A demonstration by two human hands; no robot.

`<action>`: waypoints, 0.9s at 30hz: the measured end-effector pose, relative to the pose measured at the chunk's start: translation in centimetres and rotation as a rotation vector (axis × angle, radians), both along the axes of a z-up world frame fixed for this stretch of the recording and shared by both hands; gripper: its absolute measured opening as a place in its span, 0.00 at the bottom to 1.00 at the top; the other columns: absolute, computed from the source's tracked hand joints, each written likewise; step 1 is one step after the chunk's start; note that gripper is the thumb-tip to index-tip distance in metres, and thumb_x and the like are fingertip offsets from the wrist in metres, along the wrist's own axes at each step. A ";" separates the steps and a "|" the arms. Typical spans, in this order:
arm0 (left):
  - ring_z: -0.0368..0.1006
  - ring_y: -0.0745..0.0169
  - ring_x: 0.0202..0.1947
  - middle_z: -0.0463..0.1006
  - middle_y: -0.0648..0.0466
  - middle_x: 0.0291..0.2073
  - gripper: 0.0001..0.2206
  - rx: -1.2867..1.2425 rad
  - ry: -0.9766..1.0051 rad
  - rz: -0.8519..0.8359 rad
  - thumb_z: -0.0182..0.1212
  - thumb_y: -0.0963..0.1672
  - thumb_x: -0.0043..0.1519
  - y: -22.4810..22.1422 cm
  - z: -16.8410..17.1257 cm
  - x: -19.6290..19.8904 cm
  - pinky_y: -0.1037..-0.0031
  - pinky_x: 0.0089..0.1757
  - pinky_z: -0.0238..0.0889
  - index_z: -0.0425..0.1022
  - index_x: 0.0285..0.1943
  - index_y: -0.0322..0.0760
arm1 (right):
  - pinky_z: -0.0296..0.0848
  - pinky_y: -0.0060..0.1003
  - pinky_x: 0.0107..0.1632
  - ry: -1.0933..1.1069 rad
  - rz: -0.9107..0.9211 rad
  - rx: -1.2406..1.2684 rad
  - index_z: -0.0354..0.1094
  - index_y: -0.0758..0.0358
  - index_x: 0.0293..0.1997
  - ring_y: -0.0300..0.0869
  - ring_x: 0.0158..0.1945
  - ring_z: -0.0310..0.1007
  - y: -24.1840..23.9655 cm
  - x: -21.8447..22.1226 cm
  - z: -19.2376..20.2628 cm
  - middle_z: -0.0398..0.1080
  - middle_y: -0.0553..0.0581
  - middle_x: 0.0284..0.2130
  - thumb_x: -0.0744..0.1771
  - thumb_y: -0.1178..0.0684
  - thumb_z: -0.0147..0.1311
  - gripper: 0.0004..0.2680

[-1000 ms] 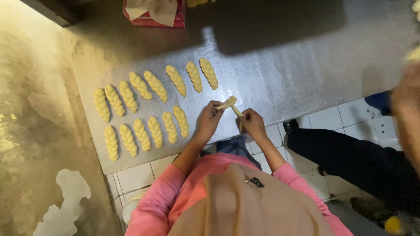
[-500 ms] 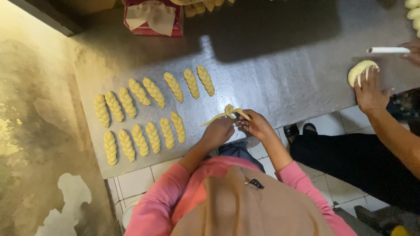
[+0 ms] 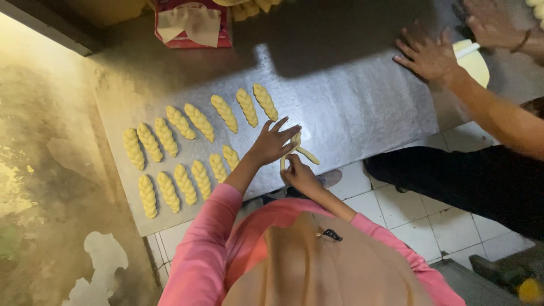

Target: Braiding individual pieces of dough into shaped bread rolls on a workstation.

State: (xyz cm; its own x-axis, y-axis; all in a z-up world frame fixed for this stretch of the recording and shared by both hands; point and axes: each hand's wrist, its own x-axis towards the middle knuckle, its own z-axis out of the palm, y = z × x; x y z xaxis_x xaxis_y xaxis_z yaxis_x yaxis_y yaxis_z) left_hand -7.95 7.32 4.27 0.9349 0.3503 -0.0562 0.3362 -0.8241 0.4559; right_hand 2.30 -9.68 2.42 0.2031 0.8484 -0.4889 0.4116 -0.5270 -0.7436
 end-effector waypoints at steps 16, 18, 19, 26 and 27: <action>0.68 0.50 0.50 0.67 0.56 0.49 0.18 0.190 -0.107 0.234 0.67 0.49 0.56 -3.7 -2.3 -7.0 0.60 0.44 0.62 0.73 0.53 0.46 | 0.67 0.48 0.49 -0.782 0.290 0.454 0.56 0.40 0.71 0.53 0.52 0.68 -0.9 5.1 -0.8 0.65 0.54 0.49 0.69 0.49 0.46 0.19; 0.69 0.54 0.45 0.69 0.58 0.43 0.06 0.166 -0.162 0.316 0.63 0.46 0.61 -3.7 -2.7 -6.9 0.63 0.41 0.59 0.70 0.41 0.48 | 0.69 0.48 0.47 -0.731 0.109 0.491 0.62 0.58 0.60 0.55 0.46 0.69 -0.6 5.4 -1.1 0.66 0.59 0.44 0.68 0.48 0.51 0.15; 0.69 0.54 0.45 0.69 0.58 0.43 0.06 0.167 -0.165 0.315 0.63 0.46 0.61 -3.9 -1.3 -6.4 0.63 0.41 0.59 0.70 0.41 0.48 | 0.69 0.48 0.47 -0.733 0.108 0.492 0.62 0.58 0.60 0.55 0.46 0.69 -0.5 5.5 -1.1 0.66 0.59 0.44 0.68 0.48 0.51 0.15; 0.80 0.45 0.35 0.82 0.49 0.36 0.06 -0.693 -0.218 0.427 0.59 0.45 0.65 -7.6 2.9 0.2 0.60 0.36 0.70 0.70 0.48 0.48 | 0.71 0.48 0.45 -0.200 -0.262 0.248 0.67 0.53 0.44 0.57 0.41 0.74 0.2 7.3 -1.0 0.71 0.61 0.33 0.69 0.45 0.54 0.07; 0.79 0.39 0.37 0.80 0.44 0.34 0.07 -0.532 -0.187 0.277 0.60 0.45 0.63 -8.3 3.0 0.6 0.54 0.36 0.70 0.70 0.48 0.46 | 0.74 0.48 0.45 -0.012 -0.364 0.120 0.69 0.51 0.45 0.57 0.41 0.77 0.7 7.6 -1.4 0.75 0.63 0.33 0.67 0.45 0.58 0.07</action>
State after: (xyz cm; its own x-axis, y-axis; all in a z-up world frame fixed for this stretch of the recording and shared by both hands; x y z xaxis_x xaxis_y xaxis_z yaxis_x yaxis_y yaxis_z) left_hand -7.32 -0.99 7.25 0.8241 0.5504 -0.1339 0.3801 -0.3621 0.8511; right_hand 9.88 -8.95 1.05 0.5072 0.7705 -0.3861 0.2226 -0.5499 -0.8050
